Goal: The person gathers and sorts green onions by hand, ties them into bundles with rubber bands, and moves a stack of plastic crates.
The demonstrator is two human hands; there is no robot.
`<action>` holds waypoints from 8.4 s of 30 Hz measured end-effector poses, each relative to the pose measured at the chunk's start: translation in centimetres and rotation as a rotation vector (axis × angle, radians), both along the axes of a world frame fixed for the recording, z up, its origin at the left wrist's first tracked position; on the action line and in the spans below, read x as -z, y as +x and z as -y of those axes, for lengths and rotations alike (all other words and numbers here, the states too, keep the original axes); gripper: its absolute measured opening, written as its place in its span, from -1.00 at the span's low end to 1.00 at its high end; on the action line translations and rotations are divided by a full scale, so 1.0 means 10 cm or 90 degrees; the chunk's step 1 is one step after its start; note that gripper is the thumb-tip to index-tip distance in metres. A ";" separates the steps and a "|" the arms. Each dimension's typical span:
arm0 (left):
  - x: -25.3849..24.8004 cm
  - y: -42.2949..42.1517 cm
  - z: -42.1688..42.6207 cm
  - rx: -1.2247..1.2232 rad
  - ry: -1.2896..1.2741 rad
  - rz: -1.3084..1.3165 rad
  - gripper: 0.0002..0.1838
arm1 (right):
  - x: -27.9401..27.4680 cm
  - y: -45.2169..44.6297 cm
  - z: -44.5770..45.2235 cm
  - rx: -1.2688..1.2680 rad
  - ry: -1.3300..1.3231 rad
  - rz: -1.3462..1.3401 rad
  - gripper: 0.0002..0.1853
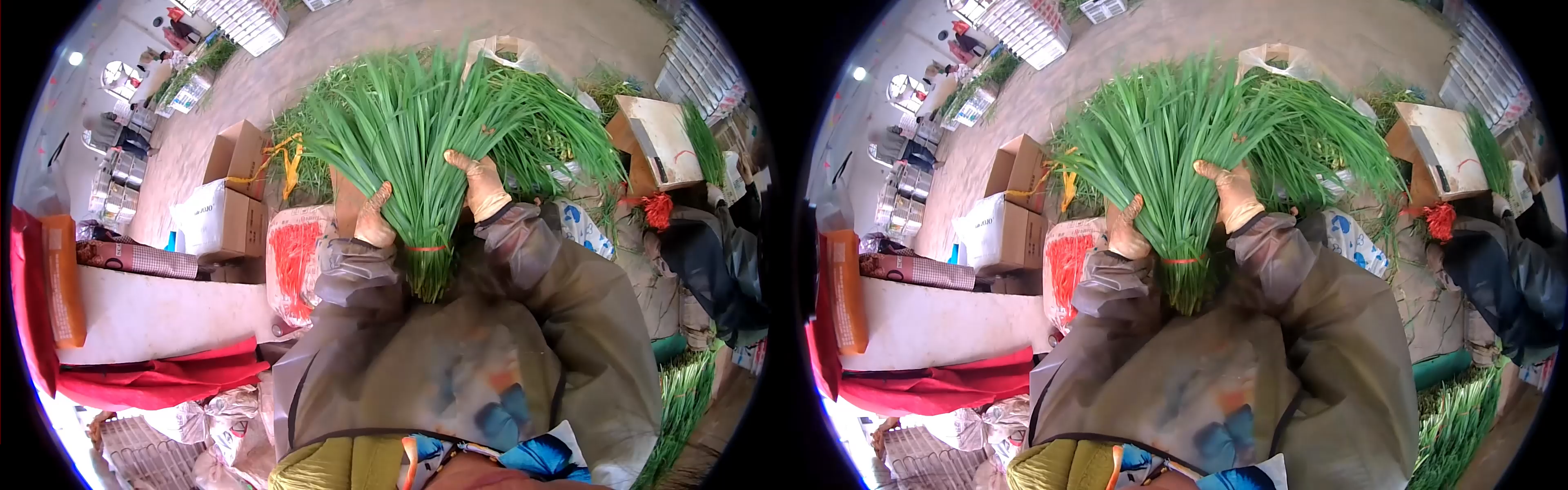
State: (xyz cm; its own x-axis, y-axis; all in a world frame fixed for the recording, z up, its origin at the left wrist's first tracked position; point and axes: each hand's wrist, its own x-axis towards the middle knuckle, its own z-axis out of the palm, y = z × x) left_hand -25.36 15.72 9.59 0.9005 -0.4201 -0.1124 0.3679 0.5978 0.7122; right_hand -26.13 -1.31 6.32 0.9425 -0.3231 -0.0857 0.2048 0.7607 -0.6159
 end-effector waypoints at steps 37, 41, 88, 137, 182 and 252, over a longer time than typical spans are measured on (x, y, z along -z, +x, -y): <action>0.55 0.68 0.09 -0.143 0.153 0.092 -0.56 | 0.50 0.09 -0.17 -0.354 -0.462 -0.054 -0.20; 0.26 0.55 -0.65 -0.172 0.201 0.120 -0.53 | 0.32 0.01 0.19 -0.594 0.143 -0.196 -0.51; 0.62 -1.07 -2.13 -0.429 -0.361 0.023 -0.49 | -0.86 -0.19 -2.27 -0.500 -0.833 0.441 -0.42; 3.02 2.24 -0.67 -0.161 1.237 0.254 -0.19 | 1.81 2.61 0.81 -0.335 -1.591 -0.221 -0.37; 1.87 1.94 1.64 0.110 0.108 0.080 -0.29 | 1.61 1.13 1.21 0.148 -1.144 -0.296 -0.14; 0.79 1.14 1.07 0.126 -0.446 -0.408 -0.40 | -0.23 2.21 0.81 -0.971 -1.249 -0.121 -0.49</action>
State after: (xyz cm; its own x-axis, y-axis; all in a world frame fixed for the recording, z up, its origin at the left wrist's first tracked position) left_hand -13.98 5.03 1.72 0.6617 -0.7156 -0.2238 0.7012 0.6963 -0.1533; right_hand -4.07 -9.46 8.58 0.5226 0.4534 -0.7220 0.2065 -0.8890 -0.4087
